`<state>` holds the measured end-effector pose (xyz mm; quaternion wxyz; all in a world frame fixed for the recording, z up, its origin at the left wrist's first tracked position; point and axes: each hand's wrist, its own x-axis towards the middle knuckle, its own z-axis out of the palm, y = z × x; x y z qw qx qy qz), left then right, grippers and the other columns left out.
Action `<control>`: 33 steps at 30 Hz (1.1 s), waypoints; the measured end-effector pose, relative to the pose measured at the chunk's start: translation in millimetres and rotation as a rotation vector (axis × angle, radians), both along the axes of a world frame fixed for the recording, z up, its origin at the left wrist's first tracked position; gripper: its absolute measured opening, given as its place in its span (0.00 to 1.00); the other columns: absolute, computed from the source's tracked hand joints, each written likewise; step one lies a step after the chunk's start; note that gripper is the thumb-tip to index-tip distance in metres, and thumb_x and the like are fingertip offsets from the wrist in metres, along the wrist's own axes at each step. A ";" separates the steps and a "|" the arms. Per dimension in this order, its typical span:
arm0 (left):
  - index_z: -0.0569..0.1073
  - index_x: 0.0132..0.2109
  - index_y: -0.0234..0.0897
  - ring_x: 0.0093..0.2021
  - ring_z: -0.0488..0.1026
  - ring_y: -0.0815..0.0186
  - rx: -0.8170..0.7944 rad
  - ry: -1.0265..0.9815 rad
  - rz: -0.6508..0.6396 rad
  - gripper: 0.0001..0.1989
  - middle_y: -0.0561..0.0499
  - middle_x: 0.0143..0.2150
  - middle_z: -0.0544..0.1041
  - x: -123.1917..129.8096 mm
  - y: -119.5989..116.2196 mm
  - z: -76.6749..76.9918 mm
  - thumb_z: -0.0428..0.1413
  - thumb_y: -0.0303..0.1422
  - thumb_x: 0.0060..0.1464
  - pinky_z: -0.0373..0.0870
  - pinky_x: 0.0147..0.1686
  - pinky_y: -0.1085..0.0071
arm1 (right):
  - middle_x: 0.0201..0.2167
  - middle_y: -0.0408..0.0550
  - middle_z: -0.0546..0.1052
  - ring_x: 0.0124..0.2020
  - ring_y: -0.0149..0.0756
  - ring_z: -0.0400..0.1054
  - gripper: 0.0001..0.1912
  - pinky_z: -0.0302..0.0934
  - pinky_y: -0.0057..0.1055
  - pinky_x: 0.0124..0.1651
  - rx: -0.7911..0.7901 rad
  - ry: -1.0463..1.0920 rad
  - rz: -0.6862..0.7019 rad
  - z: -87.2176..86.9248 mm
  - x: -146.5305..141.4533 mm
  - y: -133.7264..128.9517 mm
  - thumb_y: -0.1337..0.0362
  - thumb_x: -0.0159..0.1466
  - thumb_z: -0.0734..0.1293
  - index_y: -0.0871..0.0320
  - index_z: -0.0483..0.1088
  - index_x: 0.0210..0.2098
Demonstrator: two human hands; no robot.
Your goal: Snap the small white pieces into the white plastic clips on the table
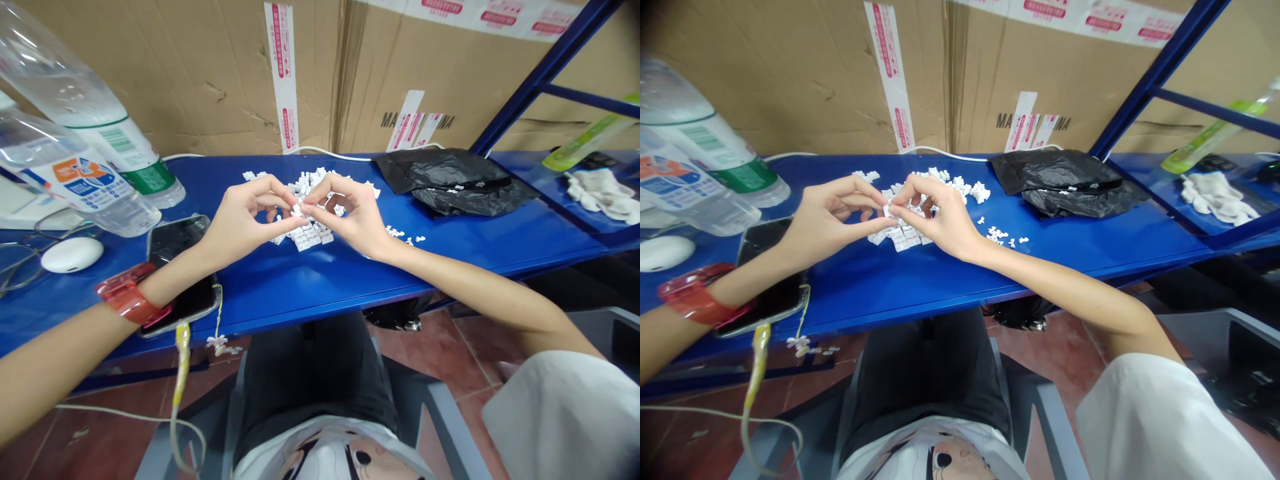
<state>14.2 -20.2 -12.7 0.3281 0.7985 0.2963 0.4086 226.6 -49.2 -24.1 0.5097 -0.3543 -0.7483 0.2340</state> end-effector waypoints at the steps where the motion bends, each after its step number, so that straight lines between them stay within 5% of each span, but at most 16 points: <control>1: 0.75 0.37 0.44 0.36 0.82 0.59 0.000 0.000 0.003 0.16 0.51 0.37 0.85 0.4 -0.3 0.4 0.73 0.44 0.52 0.71 0.32 0.63 | 0.35 0.46 0.79 0.38 0.36 0.70 0.23 0.65 0.35 0.38 0.007 0.002 -0.007 0.1 -0.2 -0.2 0.40 0.66 0.73 0.54 0.72 0.34; 10: 0.77 0.35 0.43 0.31 0.77 0.62 -0.014 -0.049 -0.033 0.19 0.54 0.32 0.84 2.6 2.1 1.1 0.76 0.46 0.47 0.64 0.29 0.63 | 0.35 0.46 0.81 0.38 0.37 0.72 0.23 0.62 0.34 0.35 0.048 0.021 0.018 -1.0 -2.1 -2.0 0.41 0.67 0.73 0.54 0.71 0.32; 33: 0.77 0.35 0.44 0.32 0.77 0.60 -0.007 -0.052 -0.038 0.20 0.52 0.33 0.82 2.9 2.3 -0.7 0.76 0.49 0.48 0.67 0.30 0.61 | 0.36 0.48 0.81 0.41 0.39 0.74 0.22 0.71 0.38 0.40 0.121 0.003 0.002 -4.7 -2.8 -3.2 0.42 0.69 0.72 0.53 0.73 0.32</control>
